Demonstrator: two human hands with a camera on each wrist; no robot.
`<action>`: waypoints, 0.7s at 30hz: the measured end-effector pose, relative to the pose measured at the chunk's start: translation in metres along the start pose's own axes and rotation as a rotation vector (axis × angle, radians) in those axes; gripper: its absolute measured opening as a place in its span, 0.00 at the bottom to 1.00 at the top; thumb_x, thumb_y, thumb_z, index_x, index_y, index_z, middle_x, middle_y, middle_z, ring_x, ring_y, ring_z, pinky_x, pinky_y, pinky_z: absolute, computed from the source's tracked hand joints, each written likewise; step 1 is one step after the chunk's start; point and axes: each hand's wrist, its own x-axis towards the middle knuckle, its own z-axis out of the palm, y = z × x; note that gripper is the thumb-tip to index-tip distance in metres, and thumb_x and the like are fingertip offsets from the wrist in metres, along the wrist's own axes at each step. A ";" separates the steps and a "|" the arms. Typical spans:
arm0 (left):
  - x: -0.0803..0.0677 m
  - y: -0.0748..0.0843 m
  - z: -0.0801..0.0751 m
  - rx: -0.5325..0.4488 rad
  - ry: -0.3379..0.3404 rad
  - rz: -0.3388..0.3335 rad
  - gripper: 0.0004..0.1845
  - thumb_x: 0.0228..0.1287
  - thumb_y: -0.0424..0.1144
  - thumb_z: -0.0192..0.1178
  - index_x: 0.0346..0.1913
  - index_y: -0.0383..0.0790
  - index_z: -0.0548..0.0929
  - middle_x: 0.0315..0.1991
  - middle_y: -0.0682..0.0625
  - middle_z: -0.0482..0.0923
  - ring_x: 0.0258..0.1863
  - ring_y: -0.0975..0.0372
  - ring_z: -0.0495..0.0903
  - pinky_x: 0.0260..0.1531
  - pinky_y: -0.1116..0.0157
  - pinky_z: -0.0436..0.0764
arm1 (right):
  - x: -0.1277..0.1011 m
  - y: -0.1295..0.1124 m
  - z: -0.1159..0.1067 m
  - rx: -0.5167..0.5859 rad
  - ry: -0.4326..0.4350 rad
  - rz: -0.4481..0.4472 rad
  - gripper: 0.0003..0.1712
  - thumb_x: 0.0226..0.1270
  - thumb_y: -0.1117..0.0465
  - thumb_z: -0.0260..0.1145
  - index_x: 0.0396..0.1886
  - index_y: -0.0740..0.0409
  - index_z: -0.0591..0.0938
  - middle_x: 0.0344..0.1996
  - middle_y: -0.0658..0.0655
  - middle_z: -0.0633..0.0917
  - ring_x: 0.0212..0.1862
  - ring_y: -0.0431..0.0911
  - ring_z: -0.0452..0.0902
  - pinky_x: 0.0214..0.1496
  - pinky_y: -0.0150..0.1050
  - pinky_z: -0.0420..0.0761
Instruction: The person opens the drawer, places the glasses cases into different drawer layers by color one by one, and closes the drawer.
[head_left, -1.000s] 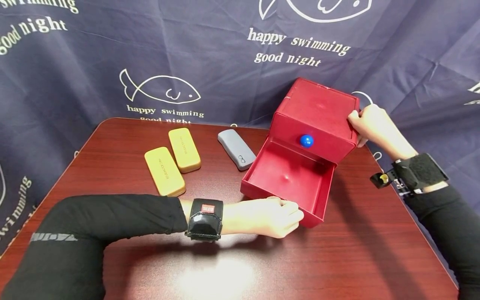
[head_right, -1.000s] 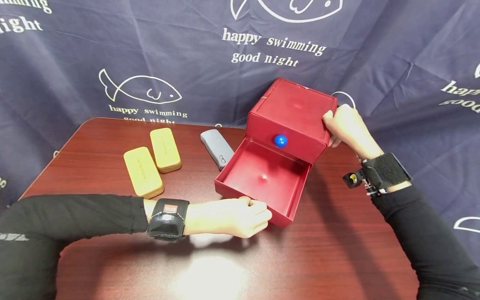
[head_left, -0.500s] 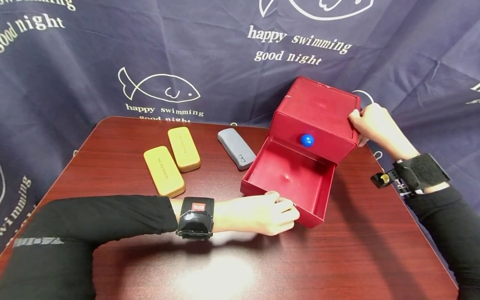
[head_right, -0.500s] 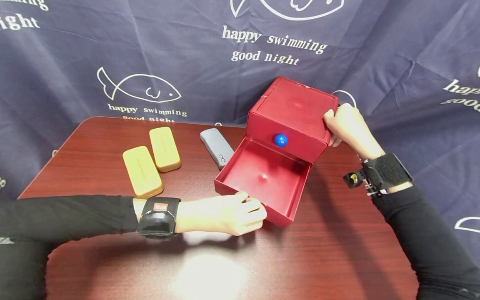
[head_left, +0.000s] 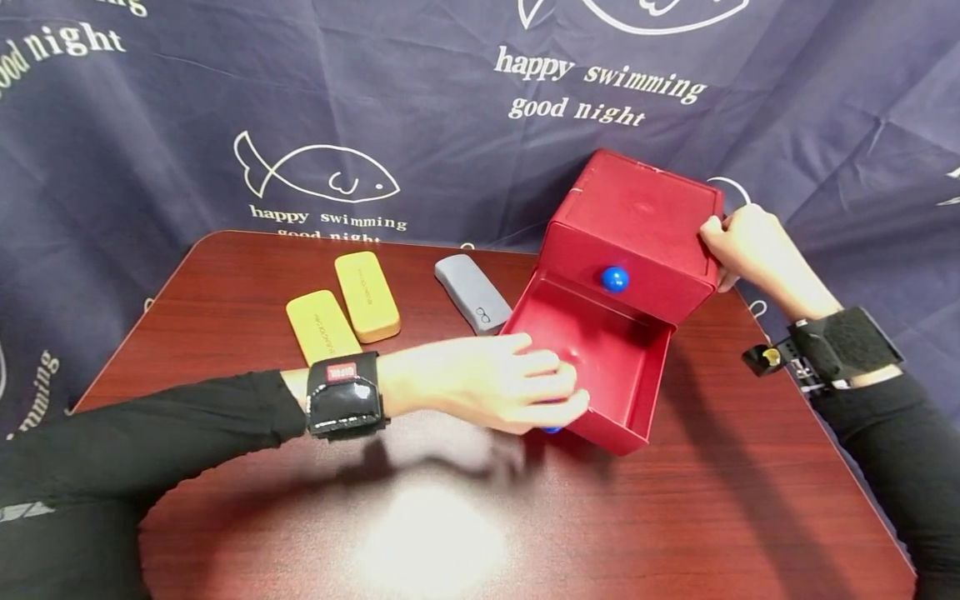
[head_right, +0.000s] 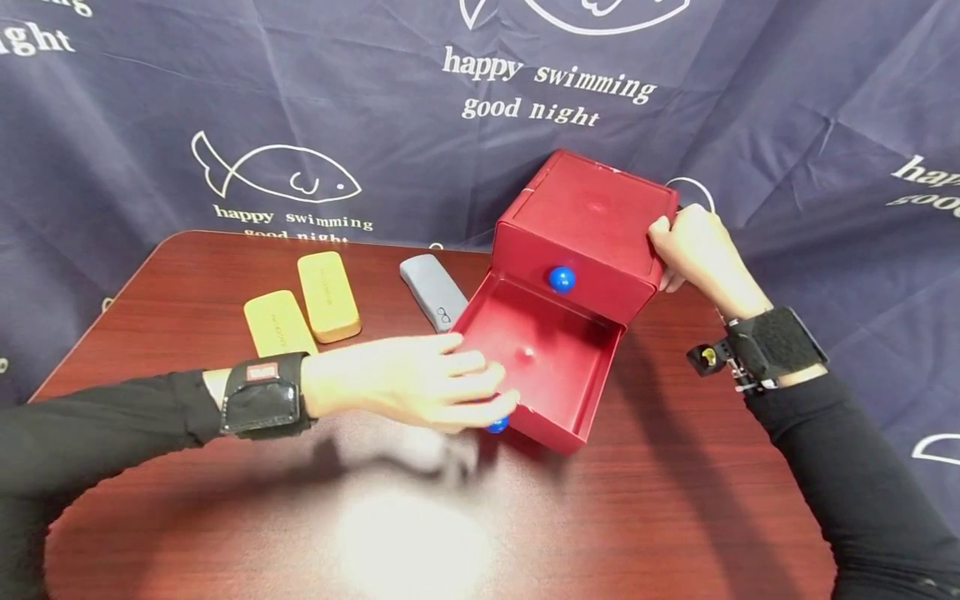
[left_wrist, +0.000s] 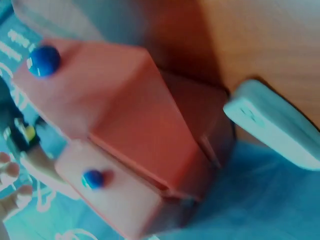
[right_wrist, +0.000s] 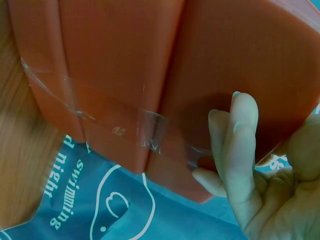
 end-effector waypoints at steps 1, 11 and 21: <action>-0.001 -0.005 -0.001 -0.011 0.012 -0.014 0.17 0.68 0.42 0.52 0.56 0.46 0.80 0.45 0.52 0.81 0.38 0.61 0.79 0.30 0.66 0.76 | 0.000 0.000 0.000 0.001 0.001 0.001 0.31 0.69 0.53 0.41 0.12 0.63 0.77 0.04 0.53 0.79 0.09 0.43 0.79 0.22 0.32 0.69; -0.024 -0.057 -0.008 -0.364 -0.125 -0.255 0.33 0.62 0.50 0.62 0.67 0.37 0.75 0.52 0.42 0.79 0.47 0.52 0.78 0.51 0.55 0.77 | 0.000 0.003 0.002 0.011 0.001 -0.005 0.31 0.69 0.53 0.41 0.11 0.63 0.77 0.04 0.54 0.79 0.09 0.43 0.79 0.22 0.33 0.70; -0.060 -0.107 0.007 -0.512 -0.381 -0.580 0.52 0.55 0.61 0.64 0.80 0.46 0.57 0.76 0.45 0.61 0.75 0.52 0.61 0.75 0.51 0.59 | 0.002 0.002 0.001 0.023 0.001 -0.002 0.30 0.68 0.54 0.41 0.11 0.63 0.77 0.04 0.54 0.79 0.08 0.43 0.79 0.21 0.32 0.70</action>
